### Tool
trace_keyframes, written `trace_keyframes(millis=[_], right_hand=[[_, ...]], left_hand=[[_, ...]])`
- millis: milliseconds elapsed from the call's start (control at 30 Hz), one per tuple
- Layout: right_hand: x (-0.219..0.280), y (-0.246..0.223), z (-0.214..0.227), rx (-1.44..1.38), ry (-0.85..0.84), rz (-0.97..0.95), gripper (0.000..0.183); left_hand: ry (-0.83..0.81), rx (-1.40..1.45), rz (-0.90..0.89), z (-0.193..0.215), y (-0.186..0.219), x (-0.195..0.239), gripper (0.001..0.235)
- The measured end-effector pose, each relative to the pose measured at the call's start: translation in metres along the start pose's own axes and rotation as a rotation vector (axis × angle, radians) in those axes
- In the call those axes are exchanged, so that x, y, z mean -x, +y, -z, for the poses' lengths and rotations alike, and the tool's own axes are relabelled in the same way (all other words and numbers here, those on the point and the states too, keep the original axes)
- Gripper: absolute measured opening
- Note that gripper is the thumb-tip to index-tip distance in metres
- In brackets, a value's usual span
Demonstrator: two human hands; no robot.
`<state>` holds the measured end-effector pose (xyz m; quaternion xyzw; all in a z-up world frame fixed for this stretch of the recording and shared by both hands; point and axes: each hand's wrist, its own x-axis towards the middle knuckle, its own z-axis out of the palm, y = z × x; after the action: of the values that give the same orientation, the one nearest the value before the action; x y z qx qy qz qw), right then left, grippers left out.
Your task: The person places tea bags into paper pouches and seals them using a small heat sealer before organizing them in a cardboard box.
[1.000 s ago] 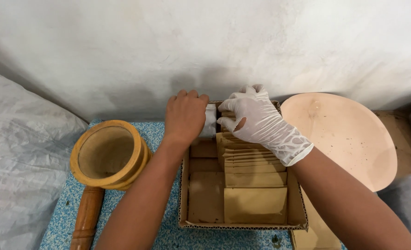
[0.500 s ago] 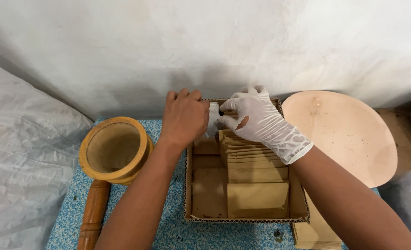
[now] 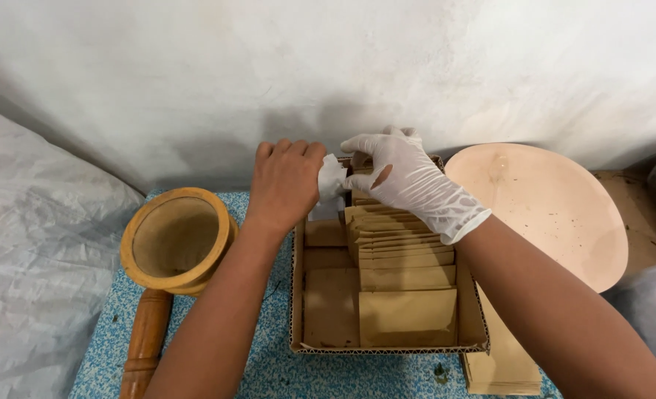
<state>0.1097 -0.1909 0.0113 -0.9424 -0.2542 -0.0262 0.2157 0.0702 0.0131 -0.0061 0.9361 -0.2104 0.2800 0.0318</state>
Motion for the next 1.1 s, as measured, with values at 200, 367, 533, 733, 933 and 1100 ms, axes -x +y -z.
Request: trace_keyframes(millis=[200,367,533,733,933,1100], right_hand=[[-0.025,0.012,-0.014,-0.067,-0.018,-0.049,0.05],[-0.022,0.0,-0.014,-0.347,0.029,-0.109,0.045],[-0.016,-0.012,-0.006,-0.698,0.101,-0.186,0.04],[0.014,-0.035,0.033,-0.792,0.186,-0.142,0.037],[0.061,-0.038,0.062,-0.863,0.216,-0.057,0.036],[0.122,-0.048,0.071,-0.835,0.194,-0.084,0.038]], left_hand=[[0.013,0.052,-0.055,-0.006,0.001,-0.002,0.021],[0.032,0.079,-0.02,-0.003,0.003,-0.001,0.012],[-0.007,0.167,0.09,0.026,0.011,0.001,0.036],[-0.098,0.455,0.243,0.069,0.023,0.003,0.069],[-0.028,0.827,0.294,0.086,0.037,0.018,0.06],[-0.146,0.854,0.33,0.094,0.067,0.043,0.053]])
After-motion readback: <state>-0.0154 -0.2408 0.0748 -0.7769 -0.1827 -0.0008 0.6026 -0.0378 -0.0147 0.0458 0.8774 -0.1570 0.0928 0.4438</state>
